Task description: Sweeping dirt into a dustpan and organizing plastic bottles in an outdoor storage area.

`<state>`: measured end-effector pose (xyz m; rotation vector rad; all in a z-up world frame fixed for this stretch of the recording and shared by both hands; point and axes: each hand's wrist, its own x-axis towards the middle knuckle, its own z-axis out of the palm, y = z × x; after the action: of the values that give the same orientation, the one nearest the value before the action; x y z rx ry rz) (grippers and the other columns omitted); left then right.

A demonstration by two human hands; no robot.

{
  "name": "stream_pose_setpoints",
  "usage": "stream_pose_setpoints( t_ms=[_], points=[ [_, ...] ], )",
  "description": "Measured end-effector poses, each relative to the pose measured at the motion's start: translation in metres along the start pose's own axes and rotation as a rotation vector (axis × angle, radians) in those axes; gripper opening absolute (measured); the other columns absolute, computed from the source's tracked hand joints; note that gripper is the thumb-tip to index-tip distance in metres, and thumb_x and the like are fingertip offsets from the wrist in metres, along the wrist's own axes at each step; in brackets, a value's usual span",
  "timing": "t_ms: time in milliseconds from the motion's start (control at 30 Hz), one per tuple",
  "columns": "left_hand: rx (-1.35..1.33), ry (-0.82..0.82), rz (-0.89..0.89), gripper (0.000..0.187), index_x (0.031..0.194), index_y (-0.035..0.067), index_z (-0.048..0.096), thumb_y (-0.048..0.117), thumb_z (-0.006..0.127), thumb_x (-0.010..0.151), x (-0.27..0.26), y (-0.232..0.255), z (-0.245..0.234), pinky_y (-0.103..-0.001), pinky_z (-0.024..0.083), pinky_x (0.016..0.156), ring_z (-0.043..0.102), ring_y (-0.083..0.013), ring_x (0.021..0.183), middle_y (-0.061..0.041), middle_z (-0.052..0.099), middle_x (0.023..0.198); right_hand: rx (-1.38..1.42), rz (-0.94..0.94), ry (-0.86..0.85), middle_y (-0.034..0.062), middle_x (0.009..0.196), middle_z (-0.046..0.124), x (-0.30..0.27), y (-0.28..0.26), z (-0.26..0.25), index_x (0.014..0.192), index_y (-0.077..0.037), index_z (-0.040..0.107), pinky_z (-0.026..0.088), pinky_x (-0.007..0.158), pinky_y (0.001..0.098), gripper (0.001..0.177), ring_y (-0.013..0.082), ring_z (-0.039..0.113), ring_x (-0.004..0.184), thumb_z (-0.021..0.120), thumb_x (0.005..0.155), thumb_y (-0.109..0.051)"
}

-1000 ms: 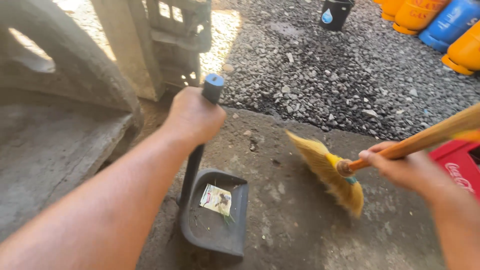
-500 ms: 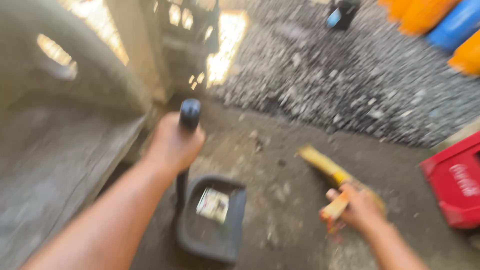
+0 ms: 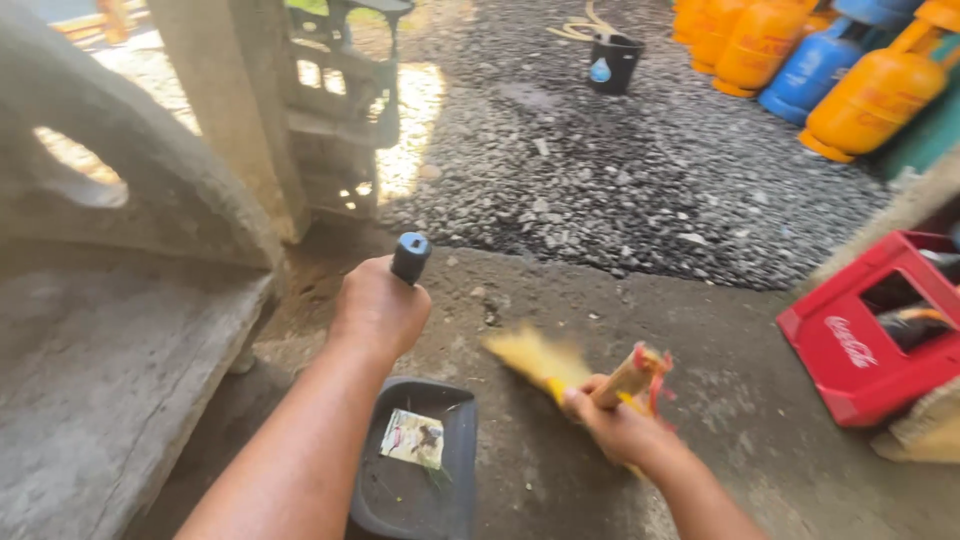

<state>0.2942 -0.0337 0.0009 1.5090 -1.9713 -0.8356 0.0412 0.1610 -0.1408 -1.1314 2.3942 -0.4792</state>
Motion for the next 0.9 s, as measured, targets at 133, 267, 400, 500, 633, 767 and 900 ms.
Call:
stream_pose_setpoints(
  t_ms=[133, 267, 400, 500, 633, 767, 900],
  points=[
    [0.033, -0.033, 0.092, 0.026, 0.099, 0.012, 0.077, 0.013, 0.057, 0.083, 0.016, -0.005, 0.009, -0.047, 0.053, 0.093, 0.069, -0.0408, 0.104, -0.023, 0.073, 0.105, 0.168, 0.028, -0.038, 0.0062, 0.108, 0.075, -0.039, -0.018, -0.018, 0.115, -0.018, 0.064, 0.049, 0.096, 0.0378, 0.041, 0.0177, 0.068, 0.111, 0.063, 0.091, -0.052],
    [0.037, -0.033, 0.177, 0.026, 0.100, 0.009, 0.077, 0.012, 0.057, 0.084, 0.038, -0.016, 0.012, -0.045, 0.053, 0.093, 0.069, -0.0407, 0.105, -0.023, 0.073, 0.104, 0.541, 0.084, -0.035, 0.0126, 0.095, 0.071, -0.083, -0.027, -0.073, 0.108, -0.009, 0.072, 0.060, 0.079, 0.0376, 0.035, 0.0225, 0.072, 0.088, 0.065, 0.093, -0.039],
    [0.044, -0.081, 0.200, 0.026, 0.100, 0.007, 0.077, 0.010, 0.058, 0.083, 0.043, -0.010, 0.013, -0.045, 0.053, 0.092, 0.069, -0.0412, 0.105, -0.024, 0.073, 0.103, 0.882, 0.143, 0.067, 0.0177, 0.094, 0.075, -0.120, -0.019, -0.128, 0.108, -0.003, 0.069, 0.064, 0.079, 0.0407, 0.038, 0.0268, 0.076, 0.086, 0.062, 0.092, -0.037],
    [0.091, -0.100, 0.203, 0.023, 0.098, 0.005, 0.077, 0.015, 0.060, 0.086, 0.051, -0.011, 0.013, -0.043, 0.054, 0.091, 0.071, -0.0408, 0.100, -0.025, 0.074, 0.099, 0.873, 0.105, 0.158, 0.0150, 0.098, 0.074, -0.136, -0.001, -0.152, 0.111, -0.003, 0.066, 0.063, 0.080, 0.0404, 0.037, 0.0259, 0.076, 0.089, 0.060, 0.092, -0.034],
    [0.068, -0.130, 0.186, 0.022, 0.097, 0.003, 0.076, 0.017, 0.060, 0.089, 0.048, -0.009, 0.005, -0.045, 0.055, 0.086, 0.072, -0.0398, 0.094, -0.024, 0.074, 0.095, 0.726, 0.127, 0.312, 0.0095, 0.101, 0.073, -0.142, 0.012, -0.146, 0.113, -0.006, 0.066, 0.062, 0.082, 0.0375, 0.034, 0.0221, 0.074, 0.093, 0.061, 0.093, -0.033],
    [0.065, -0.169, 0.164, 0.021, 0.098, 0.003, 0.076, 0.015, 0.062, 0.088, 0.041, -0.009, 0.001, -0.044, 0.055, 0.086, 0.073, -0.0372, 0.093, -0.023, 0.075, 0.094, 0.325, 0.159, 0.457, 0.0117, 0.095, 0.069, -0.130, 0.060, -0.110, 0.113, -0.008, 0.070, 0.054, 0.075, 0.0363, 0.025, 0.0206, 0.065, 0.086, 0.067, 0.100, -0.030],
    [0.041, -0.199, 0.138, 0.022, 0.103, 0.007, 0.074, 0.015, 0.063, 0.087, 0.033, -0.006, -0.003, -0.042, 0.055, 0.088, 0.073, -0.0346, 0.095, -0.020, 0.075, 0.102, 0.239, -0.434, 0.642, 0.0002, 0.099, 0.074, -0.096, 0.146, -0.030, 0.097, -0.012, 0.072, 0.057, 0.077, 0.0304, 0.024, 0.0123, 0.069, 0.091, 0.070, 0.093, -0.036]
  ],
)
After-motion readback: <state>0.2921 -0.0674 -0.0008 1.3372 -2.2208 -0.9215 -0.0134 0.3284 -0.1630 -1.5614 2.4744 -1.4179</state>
